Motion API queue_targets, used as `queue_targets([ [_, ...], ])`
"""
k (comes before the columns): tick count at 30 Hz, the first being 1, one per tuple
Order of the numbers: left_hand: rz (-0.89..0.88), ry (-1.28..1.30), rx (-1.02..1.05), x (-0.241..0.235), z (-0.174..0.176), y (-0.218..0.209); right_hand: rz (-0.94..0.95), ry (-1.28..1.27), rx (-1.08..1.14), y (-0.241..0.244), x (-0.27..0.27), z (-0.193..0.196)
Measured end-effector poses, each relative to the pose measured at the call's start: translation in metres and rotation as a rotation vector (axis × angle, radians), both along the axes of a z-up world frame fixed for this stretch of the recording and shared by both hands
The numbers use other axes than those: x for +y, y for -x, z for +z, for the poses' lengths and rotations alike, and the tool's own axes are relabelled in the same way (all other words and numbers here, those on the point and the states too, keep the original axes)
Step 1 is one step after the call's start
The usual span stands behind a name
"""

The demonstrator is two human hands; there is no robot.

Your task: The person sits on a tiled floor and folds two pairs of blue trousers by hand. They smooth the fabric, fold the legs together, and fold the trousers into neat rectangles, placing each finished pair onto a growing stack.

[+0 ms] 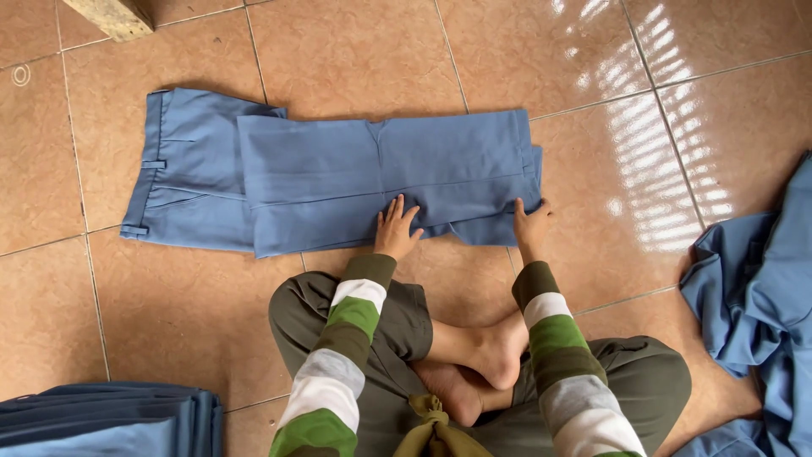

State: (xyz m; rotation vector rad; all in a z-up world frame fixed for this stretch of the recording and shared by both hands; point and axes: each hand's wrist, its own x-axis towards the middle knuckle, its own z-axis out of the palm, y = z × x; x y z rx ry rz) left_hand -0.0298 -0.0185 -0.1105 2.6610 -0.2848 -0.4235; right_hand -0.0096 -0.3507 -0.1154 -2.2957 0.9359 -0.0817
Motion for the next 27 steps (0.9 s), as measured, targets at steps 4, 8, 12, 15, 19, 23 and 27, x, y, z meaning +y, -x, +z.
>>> queue_targets([
  [4,0.096,0.067,-0.183,-0.001,-0.023,0.008,0.039,-0.003,0.098,-0.013,-0.025,-0.002],
  [8,0.149,0.098,-0.293,0.003,-0.030,0.003,0.054,0.013,0.020,-0.043,-0.069,-0.061],
  [12,0.328,0.204,-0.444,0.000,0.026,0.001,0.051,-0.088,-0.179,-0.021,-0.065,-0.004],
  [15,0.209,0.129,-0.636,0.003,0.046,0.007,0.026,0.059,-0.311,0.020,-0.058,0.003],
  [19,-0.023,0.061,-0.350,0.006,-0.010,0.018,0.081,0.266,-0.098,0.058,-0.053,-0.032],
  [23,-0.063,0.101,-0.095,0.005,-0.012,0.017,0.097,0.300,0.069,0.069,0.015,0.086],
  [27,0.100,0.113,-0.187,0.013,-0.004,0.008,0.439,0.447,-0.066,0.053,0.051,0.086],
])
